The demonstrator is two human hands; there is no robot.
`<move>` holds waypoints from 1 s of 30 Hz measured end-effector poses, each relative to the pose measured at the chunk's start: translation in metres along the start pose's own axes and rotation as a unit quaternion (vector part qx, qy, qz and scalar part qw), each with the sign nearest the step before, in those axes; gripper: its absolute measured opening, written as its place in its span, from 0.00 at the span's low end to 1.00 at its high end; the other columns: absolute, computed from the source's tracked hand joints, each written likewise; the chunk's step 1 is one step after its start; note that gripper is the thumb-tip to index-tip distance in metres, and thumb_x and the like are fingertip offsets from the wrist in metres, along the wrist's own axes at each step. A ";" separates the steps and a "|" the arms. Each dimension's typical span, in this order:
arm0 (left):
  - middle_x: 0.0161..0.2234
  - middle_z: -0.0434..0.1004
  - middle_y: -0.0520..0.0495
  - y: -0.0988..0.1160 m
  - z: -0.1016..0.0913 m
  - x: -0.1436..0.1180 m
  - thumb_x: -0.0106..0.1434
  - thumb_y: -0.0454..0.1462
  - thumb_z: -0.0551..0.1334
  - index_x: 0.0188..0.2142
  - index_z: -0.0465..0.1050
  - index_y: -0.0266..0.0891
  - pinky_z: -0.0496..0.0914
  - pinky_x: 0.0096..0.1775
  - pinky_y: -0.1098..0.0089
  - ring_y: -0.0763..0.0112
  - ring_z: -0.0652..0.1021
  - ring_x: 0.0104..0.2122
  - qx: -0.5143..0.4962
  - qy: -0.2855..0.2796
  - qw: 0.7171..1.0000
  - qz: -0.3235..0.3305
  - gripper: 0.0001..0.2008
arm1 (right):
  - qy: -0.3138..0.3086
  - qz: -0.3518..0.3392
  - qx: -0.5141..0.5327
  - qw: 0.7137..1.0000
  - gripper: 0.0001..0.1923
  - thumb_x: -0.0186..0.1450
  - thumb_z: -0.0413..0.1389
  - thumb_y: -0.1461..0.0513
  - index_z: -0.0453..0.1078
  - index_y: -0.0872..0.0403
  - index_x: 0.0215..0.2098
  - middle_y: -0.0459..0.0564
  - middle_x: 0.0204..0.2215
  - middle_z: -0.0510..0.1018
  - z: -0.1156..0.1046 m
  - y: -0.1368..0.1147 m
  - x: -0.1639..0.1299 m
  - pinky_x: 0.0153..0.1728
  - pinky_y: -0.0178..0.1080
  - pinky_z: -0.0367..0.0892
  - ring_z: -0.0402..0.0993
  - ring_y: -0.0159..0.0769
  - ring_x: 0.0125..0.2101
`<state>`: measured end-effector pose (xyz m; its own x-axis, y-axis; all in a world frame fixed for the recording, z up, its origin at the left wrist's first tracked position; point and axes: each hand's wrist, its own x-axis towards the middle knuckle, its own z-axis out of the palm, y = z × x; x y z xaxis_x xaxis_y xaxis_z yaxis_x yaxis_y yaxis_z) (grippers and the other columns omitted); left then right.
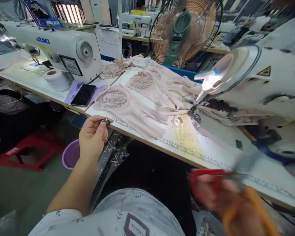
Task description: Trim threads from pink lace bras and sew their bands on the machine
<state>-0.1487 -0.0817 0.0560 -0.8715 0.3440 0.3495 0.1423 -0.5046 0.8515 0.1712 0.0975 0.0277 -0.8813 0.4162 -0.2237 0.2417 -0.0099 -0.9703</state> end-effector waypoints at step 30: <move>0.33 0.76 0.52 -0.017 -0.077 -0.014 0.59 0.38 0.60 0.37 0.64 0.39 0.55 0.17 0.76 0.85 0.60 0.14 0.279 0.159 0.942 0.100 0.07 | -0.337 0.202 0.097 0.914 0.27 0.63 0.45 0.39 0.60 0.53 0.24 0.36 0.09 0.57 0.196 -0.006 0.128 0.11 0.30 0.56 0.54 0.25 0.09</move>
<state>-0.1753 -0.1387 0.0069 -0.8847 -0.0140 0.4660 0.4661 -0.0096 0.8847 -0.0226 -0.0276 -0.0129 -0.8020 -0.3114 -0.5097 0.5836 -0.2271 -0.7796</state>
